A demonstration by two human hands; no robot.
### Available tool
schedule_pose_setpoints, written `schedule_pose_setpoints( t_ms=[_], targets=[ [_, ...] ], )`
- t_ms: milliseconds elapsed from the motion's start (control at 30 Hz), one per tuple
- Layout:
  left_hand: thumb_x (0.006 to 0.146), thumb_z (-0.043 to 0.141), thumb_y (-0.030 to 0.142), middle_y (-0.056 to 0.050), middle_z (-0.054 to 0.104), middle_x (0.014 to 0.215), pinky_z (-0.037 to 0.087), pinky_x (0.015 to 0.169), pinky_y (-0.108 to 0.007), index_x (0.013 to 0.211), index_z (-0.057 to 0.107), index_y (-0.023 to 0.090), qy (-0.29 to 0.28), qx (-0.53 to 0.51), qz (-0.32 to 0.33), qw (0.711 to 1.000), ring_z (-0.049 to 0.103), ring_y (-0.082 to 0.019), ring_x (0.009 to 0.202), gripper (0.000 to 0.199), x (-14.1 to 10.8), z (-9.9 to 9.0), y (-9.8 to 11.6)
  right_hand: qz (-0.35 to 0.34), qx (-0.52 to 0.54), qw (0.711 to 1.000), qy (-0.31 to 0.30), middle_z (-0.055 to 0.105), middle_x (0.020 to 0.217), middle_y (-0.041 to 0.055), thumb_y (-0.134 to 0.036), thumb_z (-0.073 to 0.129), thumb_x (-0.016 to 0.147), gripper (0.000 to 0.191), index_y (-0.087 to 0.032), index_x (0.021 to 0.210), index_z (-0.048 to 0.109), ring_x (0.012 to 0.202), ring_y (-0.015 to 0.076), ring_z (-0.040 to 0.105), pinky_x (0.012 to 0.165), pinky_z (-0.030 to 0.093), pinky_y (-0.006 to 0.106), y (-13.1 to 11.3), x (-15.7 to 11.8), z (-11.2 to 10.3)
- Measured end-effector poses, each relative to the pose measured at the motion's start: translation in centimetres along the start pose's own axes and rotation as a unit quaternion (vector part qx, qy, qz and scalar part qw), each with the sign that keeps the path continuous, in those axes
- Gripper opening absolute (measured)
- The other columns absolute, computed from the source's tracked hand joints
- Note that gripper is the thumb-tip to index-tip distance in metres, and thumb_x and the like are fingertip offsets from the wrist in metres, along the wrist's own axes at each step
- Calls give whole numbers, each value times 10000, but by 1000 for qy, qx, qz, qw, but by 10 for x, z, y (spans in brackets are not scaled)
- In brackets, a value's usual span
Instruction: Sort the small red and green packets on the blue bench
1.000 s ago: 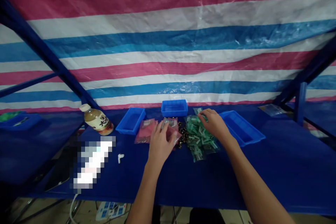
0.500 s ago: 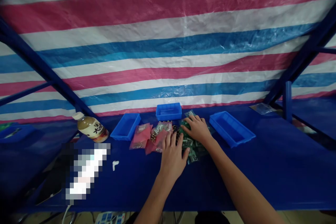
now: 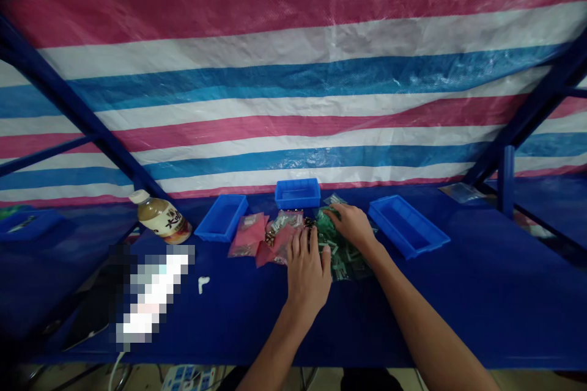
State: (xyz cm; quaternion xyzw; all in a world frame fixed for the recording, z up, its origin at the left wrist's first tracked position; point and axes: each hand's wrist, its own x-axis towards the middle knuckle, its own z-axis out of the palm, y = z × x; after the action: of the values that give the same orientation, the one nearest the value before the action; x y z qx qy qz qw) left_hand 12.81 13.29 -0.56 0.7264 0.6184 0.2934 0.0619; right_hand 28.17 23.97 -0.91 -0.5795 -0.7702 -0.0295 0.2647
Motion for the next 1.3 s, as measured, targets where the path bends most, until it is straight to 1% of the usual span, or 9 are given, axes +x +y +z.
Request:
schedule_pose_setpoints(
  t_ms=[200, 400, 500, 633, 800, 900, 1100, 1200, 1300],
  targets=[
    [1005, 255, 375, -137, 584, 1281, 349, 1088, -460, 1282, 547, 138, 34, -182, -84, 979, 483, -260, 1244, 467, 12, -14, -5, 26, 58, 990, 126, 746, 891, 61, -449, 493, 936, 326, -206, 964, 710, 789, 228, 704, 668, 464, 270, 2, -1, -15],
    [994, 262, 365, -107, 651, 1156, 417, 1002, -368, 1096, 633, 170, 114, -386, -214, 890, 570, -214, 1129, 431, 27, -21, -24, 61, 96, 963, 243, 725, 744, 56, -473, 541, 910, 351, -176, 947, 725, 649, 189, 677, 615, 446, 251, -21, 8, -36],
    [984, 261, 364, -99, 645, 1165, 458, 937, -340, 1077, 628, 180, 151, -446, -256, 844, 579, -205, 1119, 421, 32, -25, -32, 61, 126, 960, 242, 707, 698, 57, -508, 531, 905, 396, -161, 883, 720, 598, 173, 644, 593, 427, 248, -48, 22, -40],
    [975, 264, 363, -95, 636, 1173, 470, 906, -334, 1079, 618, 185, 208, -452, -286, 819, 579, -205, 1116, 410, 36, -36, -38, 41, 192, 969, 151, 687, 678, 42, -541, 472, 924, 431, -170, 850, 678, 599, 169, 623, 574, 401, 244, -94, 43, -23],
    [964, 299, 358, -104, 637, 1144, 399, 1000, -390, 1078, 618, 187, 282, -348, -287, 847, 543, -232, 1126, 379, 38, -48, -52, -88, 137, 985, -56, 709, 877, 54, -473, 448, 955, 332, -221, 1001, 659, 796, 194, 649, 652, 404, 255, -136, 53, 14],
    [932, 394, 341, -120, 635, 1107, 375, 1016, -438, 1086, 599, 174, 292, -271, -299, 867, 501, -272, 1141, 305, 39, -50, -60, -167, 65, 975, -128, 684, 1005, 84, -418, 501, 935, 303, -223, 1122, 639, 948, 223, 612, 764, 413, 295, -142, 50, 28],
    [897, 485, 263, -154, 444, 1418, 289, 1105, -488, 1292, 508, 151, 298, -99, -239, 919, 376, -297, 1310, 411, 40, -46, -62, -222, 80, 964, -124, 594, 1277, 110, -412, 501, 937, 407, -252, 1306, 558, 1196, 261, 499, 993, 344, 431, -123, 33, 21],
    [937, 433, 283, -110, 410, 1476, 292, 1111, -509, 1288, 557, 201, 210, -42, -181, 960, 313, -310, 1377, 381, 40, -39, -62, -209, 92, 970, -88, 500, 1414, 99, -426, 455, 956, 456, -271, 1384, 487, 1329, 267, 405, 1093, 261, 484, -99, 26, 15],
    [956, 399, 307, -89, 467, 1446, 286, 1112, -539, 1239, 617, 231, 126, -2, -125, 984, 322, -323, 1383, 365, 36, -27, -64, -151, 94, 982, -70, 499, 1421, 100, -436, 393, 977, 469, -233, 1391, 482, 1337, 244, 419, 1106, 302, 454, -71, 18, 16]
  ],
)
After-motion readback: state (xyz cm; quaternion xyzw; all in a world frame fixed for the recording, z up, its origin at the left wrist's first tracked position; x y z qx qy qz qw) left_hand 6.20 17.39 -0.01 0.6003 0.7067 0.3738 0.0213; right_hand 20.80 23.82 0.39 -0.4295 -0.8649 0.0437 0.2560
